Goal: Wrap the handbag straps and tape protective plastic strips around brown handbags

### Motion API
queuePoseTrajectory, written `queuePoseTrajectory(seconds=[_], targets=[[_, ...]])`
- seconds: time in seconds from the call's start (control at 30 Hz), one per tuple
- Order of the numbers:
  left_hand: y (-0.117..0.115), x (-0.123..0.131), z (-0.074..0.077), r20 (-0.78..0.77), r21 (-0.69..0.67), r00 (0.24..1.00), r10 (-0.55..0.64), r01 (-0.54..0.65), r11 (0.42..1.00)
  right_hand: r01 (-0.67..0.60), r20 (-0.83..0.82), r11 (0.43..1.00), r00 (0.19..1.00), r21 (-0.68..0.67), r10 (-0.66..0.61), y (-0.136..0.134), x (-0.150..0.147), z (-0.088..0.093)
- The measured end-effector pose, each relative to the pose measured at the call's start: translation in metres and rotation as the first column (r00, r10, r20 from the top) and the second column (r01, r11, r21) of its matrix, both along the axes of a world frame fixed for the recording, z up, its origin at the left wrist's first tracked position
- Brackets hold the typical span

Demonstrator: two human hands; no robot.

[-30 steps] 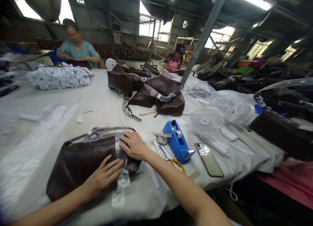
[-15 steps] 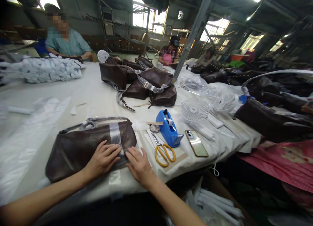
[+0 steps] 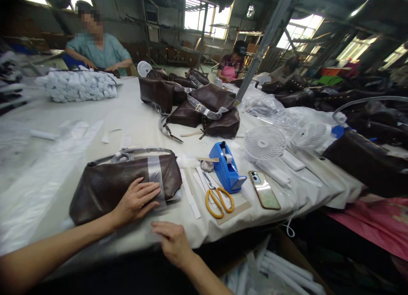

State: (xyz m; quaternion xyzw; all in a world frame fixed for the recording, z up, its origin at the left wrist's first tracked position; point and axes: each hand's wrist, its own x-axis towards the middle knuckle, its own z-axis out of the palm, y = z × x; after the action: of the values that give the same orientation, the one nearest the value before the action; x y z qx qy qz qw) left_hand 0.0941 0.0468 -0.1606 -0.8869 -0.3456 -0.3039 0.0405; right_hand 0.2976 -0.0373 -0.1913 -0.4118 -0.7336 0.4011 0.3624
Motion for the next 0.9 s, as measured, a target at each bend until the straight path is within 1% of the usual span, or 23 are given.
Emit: queuePoseTrajectory(seconds=[0.07, 0.1, 0.17, 0.27, 0.3, 0.37, 0.43, 0.47, 0.53, 0.63, 0.7, 0.77, 0.9], targets=[[0.001, -0.001, -0.002, 0.002, 0.006, 1.0, -0.005, 0.005, 1.0, 0.028, -0.113, 0.982, 0.992, -0.187, -0.05, 0.004, 0.003, 0.007], [0.001, -0.001, -0.002, 0.002, 0.007, 1.0, -0.007, 0.007, 1.0, 0.041, -0.13, 0.971, 0.989, -0.236, -0.073, 0.007, 0.007, 0.01], [0.002, -0.002, -0.003, -0.001, 0.005, 1.0, -0.009, 0.009, 1.0, 0.062, -0.124, 0.967, 0.988, -0.248, -0.095, 0.012, 0.017, 0.017], [0.002, -0.002, -0.004, -0.008, 0.013, 1.0, -0.002, 0.002, 1.0, 0.082, -0.075, 0.986, 0.993, -0.148, -0.094, 0.016, 0.037, 0.023], [0.003, -0.002, -0.005, -0.01, 0.019, 1.0, 0.001, -0.001, 1.0, 0.072, -0.052, 0.993, 0.996, -0.093, -0.077, 0.015, 0.043, 0.025], [0.003, -0.002, -0.006, -0.012, 0.034, 1.0, 0.006, -0.006, 0.999, 0.01, 0.007, 0.999, 1.0, 0.049, -0.011, 0.009, 0.051, 0.025], [0.003, -0.002, -0.007, -0.015, 0.047, 1.0, -0.003, 0.003, 0.999, -0.071, 0.073, 0.98, 0.996, 0.187, 0.059, 0.0, 0.053, 0.022], [0.003, -0.003, -0.008, -0.019, 0.052, 1.0, -0.012, 0.013, 0.999, -0.095, 0.1, 0.966, 0.992, 0.241, 0.073, -0.005, 0.051, 0.019], [0.002, -0.003, -0.008, -0.028, 0.057, 0.999, -0.028, 0.029, 0.998, -0.088, 0.121, 0.945, 0.991, 0.314, 0.052, -0.014, 0.045, 0.012], [0.001, -0.002, -0.007, -0.048, 0.063, 0.998, -0.033, 0.036, 0.997, -0.027, 0.111, 0.927, 0.994, 0.375, -0.016, -0.022, 0.035, 0.002], [0.0, 0.0, -0.006, -0.062, 0.064, 0.998, -0.024, 0.028, 0.998, -0.029, 0.115, 0.919, 0.993, 0.394, -0.018, -0.023, 0.031, 0.001], [-0.001, 0.002, -0.004, -0.082, 0.064, 0.997, -0.011, 0.016, 0.998, -0.049, 0.122, 0.912, 0.993, 0.408, -0.001, -0.021, 0.029, 0.005], [-0.004, 0.006, -0.004, -0.128, 0.07, 0.992, 0.017, -0.008, 0.998, -0.046, 0.122, 0.897, 0.992, 0.44, -0.009, -0.016, 0.026, 0.02]])
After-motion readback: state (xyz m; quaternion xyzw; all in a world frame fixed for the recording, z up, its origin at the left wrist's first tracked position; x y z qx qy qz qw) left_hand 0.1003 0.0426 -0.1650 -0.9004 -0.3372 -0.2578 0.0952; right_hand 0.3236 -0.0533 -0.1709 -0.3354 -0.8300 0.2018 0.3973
